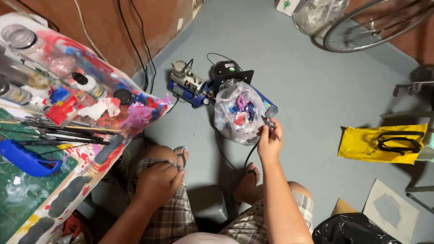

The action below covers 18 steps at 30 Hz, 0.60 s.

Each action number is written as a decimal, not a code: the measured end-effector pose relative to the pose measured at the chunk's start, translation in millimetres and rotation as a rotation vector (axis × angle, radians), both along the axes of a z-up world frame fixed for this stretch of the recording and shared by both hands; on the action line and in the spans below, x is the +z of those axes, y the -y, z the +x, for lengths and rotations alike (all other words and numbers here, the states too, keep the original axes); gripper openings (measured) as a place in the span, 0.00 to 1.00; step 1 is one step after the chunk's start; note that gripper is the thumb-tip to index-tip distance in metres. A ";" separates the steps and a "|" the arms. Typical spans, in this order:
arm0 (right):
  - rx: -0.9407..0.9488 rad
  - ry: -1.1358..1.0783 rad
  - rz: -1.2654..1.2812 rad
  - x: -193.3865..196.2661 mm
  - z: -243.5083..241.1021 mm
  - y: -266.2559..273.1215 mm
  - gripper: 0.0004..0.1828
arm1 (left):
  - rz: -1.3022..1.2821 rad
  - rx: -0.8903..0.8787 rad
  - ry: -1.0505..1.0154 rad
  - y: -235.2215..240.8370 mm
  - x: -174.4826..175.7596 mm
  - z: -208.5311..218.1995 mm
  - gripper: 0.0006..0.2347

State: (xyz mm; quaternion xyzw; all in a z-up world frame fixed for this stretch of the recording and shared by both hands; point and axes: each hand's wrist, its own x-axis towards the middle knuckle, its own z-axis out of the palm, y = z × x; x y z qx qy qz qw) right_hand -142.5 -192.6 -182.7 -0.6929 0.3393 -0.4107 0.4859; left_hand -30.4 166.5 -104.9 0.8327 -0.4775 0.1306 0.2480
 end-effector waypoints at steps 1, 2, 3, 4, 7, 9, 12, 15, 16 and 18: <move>0.009 -0.007 0.001 -7.5 7.2 7.4 0.18 | 0.001 0.009 -0.007 0.8 -0.2 -0.7 0.19; -0.014 -0.083 -0.001 -14.9 14.9 15.0 0.18 | 0.006 0.015 0.007 1.9 -0.2 -0.9 0.19; -0.037 -0.158 -0.002 -22.8 23.7 22.6 0.19 | 0.014 0.020 0.022 3.4 0.1 -0.1 0.18; -0.027 -0.164 0.000 -35.2 31.4 30.3 0.19 | 0.016 0.030 0.016 3.0 0.8 -0.2 0.18; -0.023 -0.328 0.019 -74.3 50.3 54.0 0.21 | 0.053 0.055 0.028 3.6 3.7 -0.7 0.17; -0.062 -0.455 -0.014 -101.4 59.9 68.4 0.17 | 0.055 0.043 -0.023 3.7 9.1 0.2 0.18; -0.095 -0.578 0.002 -128.3 71.6 81.4 0.15 | -0.005 -0.001 -0.121 4.9 12.6 4.0 0.17; -0.063 -0.606 -0.013 -163.0 72.8 95.1 0.17 | 0.039 -0.030 -0.186 8.5 13.3 6.1 0.18; -0.062 -0.611 -0.009 -169.1 73.1 96.7 0.17 | 0.044 -0.030 -0.191 9.0 11.8 5.9 0.18; -0.074 -0.593 -0.001 -180.2 72.2 99.2 0.14 | 0.076 -0.049 -0.268 9.4 9.6 4.4 0.18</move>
